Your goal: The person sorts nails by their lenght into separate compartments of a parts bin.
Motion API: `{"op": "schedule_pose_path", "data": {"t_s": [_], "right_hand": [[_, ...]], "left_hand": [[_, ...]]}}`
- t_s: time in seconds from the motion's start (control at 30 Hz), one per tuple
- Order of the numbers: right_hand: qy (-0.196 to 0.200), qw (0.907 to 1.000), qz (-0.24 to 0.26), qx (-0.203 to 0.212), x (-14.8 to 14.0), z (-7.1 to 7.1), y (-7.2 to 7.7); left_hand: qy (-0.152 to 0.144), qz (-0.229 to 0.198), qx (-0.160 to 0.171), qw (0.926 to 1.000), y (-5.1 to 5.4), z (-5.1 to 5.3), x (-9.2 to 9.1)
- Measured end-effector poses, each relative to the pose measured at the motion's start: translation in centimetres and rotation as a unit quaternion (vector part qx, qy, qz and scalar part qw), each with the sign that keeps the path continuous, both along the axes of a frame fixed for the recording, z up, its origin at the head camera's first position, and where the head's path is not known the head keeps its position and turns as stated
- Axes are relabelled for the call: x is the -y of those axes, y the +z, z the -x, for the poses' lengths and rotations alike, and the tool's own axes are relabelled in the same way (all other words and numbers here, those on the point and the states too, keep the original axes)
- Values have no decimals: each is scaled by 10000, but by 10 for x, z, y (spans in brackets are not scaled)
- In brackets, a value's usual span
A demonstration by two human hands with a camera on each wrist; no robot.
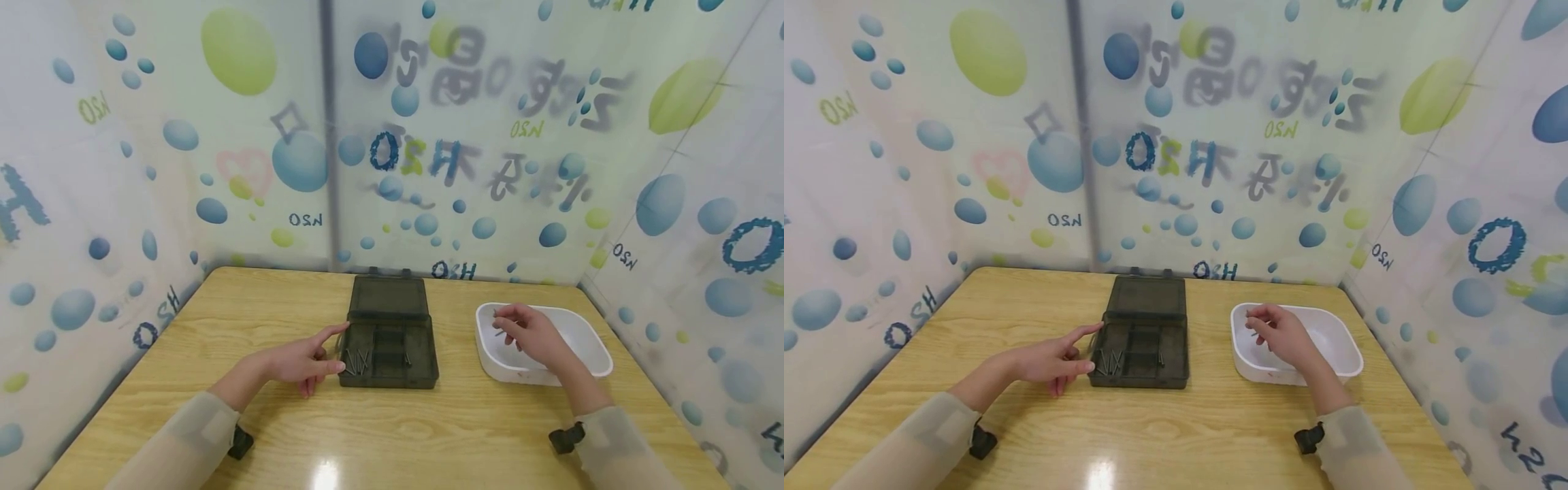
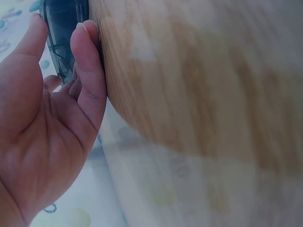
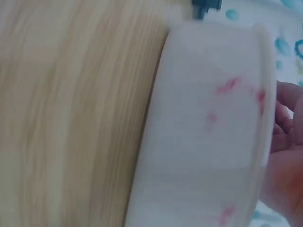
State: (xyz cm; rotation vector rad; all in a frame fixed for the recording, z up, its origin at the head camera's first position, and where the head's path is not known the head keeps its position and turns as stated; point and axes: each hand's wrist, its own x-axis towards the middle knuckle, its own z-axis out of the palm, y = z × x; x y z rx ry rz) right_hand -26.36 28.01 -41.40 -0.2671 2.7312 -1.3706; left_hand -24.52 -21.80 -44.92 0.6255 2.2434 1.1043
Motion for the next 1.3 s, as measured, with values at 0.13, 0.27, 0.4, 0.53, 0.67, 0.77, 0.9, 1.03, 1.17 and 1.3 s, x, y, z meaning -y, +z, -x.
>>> {"op": "schedule_pose_path", "data": {"t_s": [0.13,0.27,0.4,0.53,0.67,0.77,0.9,1.03,1.17,1.3], "right_hand": [[130,9992,369,62,15,-3,1],[169,9982,564,71,30,-6,0],[240,9972,706,59,45,-8,1],[421,9962,757,16,58,-9,2],[543,9955,780,10,68,-9,2],[584,9947,847,56,74,-9,1],[643,9939,892,111,82,-9,0],[669,9935,900,175,91,-10,-2],[633,9947,804,137,99,-9,-6],[678,9959,605,20,105,-8,-9]], "left_hand": [[-17,-10,4,10000,1,0,0],[-14,-20,43,10000,1,0,0],[-4,-53,56,10000,2,-1,0],[21,-84,39,10000,2,-1,0],[40,-100,28,9999,3,-2,0],[48,-79,9,10000,3,-3,0],[56,-54,-6,10000,2,-3,0],[64,-54,-6,10000,2,-2,0],[57,-55,-8,10000,3,-2,0],[23,-35,-2,10000,3,-1,1]]}}
